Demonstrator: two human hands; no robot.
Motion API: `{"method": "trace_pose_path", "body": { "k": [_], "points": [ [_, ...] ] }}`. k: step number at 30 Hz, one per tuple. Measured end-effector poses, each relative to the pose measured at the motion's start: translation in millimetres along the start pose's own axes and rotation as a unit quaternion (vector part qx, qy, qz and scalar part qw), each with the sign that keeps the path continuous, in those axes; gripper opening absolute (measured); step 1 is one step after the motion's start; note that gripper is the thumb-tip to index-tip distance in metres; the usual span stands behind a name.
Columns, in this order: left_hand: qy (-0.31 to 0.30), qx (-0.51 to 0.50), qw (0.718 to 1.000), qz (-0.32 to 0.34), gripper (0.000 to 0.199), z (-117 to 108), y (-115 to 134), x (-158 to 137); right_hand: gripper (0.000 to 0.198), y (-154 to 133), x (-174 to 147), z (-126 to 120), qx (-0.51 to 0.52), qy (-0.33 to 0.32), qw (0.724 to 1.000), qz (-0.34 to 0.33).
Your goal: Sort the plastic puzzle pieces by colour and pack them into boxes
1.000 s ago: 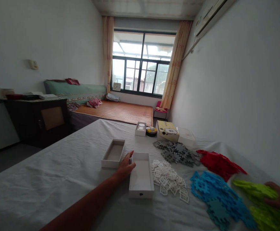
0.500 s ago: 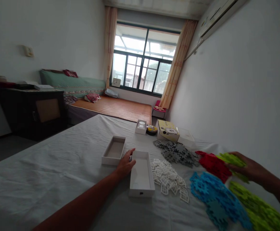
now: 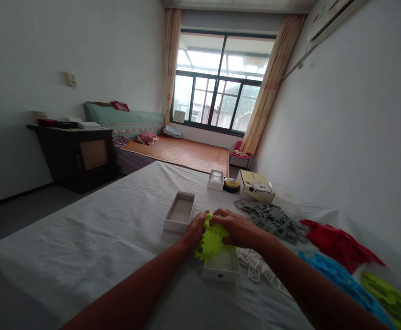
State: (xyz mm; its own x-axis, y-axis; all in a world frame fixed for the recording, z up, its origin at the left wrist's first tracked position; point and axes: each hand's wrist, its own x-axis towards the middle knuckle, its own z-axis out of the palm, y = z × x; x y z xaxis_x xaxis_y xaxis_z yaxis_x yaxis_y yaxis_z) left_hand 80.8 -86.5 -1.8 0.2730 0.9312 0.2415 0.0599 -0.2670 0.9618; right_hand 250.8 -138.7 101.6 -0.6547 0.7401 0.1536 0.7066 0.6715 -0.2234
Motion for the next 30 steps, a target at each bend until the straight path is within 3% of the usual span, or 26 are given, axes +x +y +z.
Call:
{"method": "trace_pose_path", "body": {
  "k": [3,5,7,10,12,14,16,19,20,25,30],
  "points": [
    [0.019,0.006,1.000,0.006,0.057,1,1,-3,0.077,8,4,11,0.004,-0.022,1.000,-0.001],
    [0.033,0.014,0.999,0.026,0.054,2,1,-4,0.095,17,1,12,0.046,-0.019,0.999,0.008],
    [0.042,0.019,0.998,0.044,0.050,4,1,-6,0.101,25,-7,10,0.102,-0.014,0.994,0.019],
    [0.052,0.022,0.997,0.059,0.047,7,3,-6,0.075,25,-19,5,0.163,0.009,0.984,0.063],
    [0.072,0.019,0.995,0.064,0.045,9,5,-6,0.042,13,-24,4,0.148,0.073,0.980,0.107],
    [0.109,0.014,0.992,0.065,0.043,11,8,-6,0.024,-9,-27,5,0.104,0.137,0.979,0.114],
    [0.138,0.005,0.988,0.064,0.042,13,10,-6,0.024,-34,-26,10,0.065,0.147,0.983,0.083],
    [0.137,-0.027,0.989,0.048,0.044,16,7,-6,0.055,-59,-24,24,0.050,0.118,0.989,0.068],
    [0.130,-0.041,0.990,0.039,0.045,17,5,-5,0.056,-62,-23,28,0.058,0.115,0.989,0.073],
    [0.083,-0.093,0.992,0.020,0.048,21,-1,-4,0.030,-53,-27,35,0.101,0.139,0.981,0.094],
    [0.051,-0.075,0.996,0.020,0.046,18,8,-7,0.031,-45,-49,19,0.021,0.117,0.983,0.143]
  ]
}}
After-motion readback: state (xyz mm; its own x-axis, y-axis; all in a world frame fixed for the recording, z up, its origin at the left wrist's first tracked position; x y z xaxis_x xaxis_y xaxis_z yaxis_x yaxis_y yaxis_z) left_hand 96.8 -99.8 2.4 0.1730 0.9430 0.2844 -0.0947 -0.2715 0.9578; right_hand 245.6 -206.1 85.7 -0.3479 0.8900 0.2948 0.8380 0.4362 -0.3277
